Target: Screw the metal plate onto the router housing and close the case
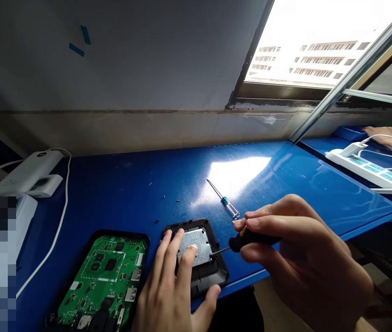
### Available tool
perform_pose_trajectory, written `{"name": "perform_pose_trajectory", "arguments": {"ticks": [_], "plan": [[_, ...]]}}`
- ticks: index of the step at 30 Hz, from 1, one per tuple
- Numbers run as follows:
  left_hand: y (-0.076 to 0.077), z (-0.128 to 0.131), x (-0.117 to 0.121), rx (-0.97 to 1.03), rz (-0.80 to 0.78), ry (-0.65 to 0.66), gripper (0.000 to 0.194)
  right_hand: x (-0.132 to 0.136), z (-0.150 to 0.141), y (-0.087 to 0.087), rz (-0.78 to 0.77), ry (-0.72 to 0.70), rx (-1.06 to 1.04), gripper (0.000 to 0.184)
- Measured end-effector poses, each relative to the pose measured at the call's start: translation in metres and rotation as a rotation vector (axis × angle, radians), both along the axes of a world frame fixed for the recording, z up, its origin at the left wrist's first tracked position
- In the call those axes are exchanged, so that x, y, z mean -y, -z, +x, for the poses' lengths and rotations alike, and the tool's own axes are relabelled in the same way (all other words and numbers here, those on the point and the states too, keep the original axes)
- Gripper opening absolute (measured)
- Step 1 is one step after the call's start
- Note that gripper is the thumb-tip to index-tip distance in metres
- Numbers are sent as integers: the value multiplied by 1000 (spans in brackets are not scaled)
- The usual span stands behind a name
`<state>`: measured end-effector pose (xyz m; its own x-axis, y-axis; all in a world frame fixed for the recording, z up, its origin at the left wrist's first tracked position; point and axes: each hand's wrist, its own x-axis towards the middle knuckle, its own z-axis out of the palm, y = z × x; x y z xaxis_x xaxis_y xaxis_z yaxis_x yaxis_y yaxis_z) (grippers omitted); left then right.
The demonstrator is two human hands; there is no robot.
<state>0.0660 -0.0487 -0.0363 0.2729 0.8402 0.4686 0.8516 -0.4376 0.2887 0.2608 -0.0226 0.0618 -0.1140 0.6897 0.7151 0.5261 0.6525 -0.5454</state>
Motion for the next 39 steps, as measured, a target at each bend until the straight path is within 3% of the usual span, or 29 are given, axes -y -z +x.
{"name": "perform_pose_trajectory", "arguments": {"ticks": [3, 9, 15, 27, 34, 39], "plan": [[-1, 0, -1, 6, 1, 5, 47, 1, 0, -2, 10, 1, 86, 26], [0, 0, -1, 12, 4, 9, 44, 6, 4, -6, -30, 35, 200, 47], [-1, -1, 0, 7, 16, 10, 43, 5, 4, -10, -43, 60, 213, 35], [1, 0, 0, -7, 42, -1, 45, 7, -7, -12, -58, 110, 174, 32], [6, 4, 2, 5, 61, -13, 48, 8, -4, -7, 10, 51, 234, 41], [4, 8, 3, 26, 44, -34, 45, 9, -9, -18, 7, -33, 273, 49]]}}
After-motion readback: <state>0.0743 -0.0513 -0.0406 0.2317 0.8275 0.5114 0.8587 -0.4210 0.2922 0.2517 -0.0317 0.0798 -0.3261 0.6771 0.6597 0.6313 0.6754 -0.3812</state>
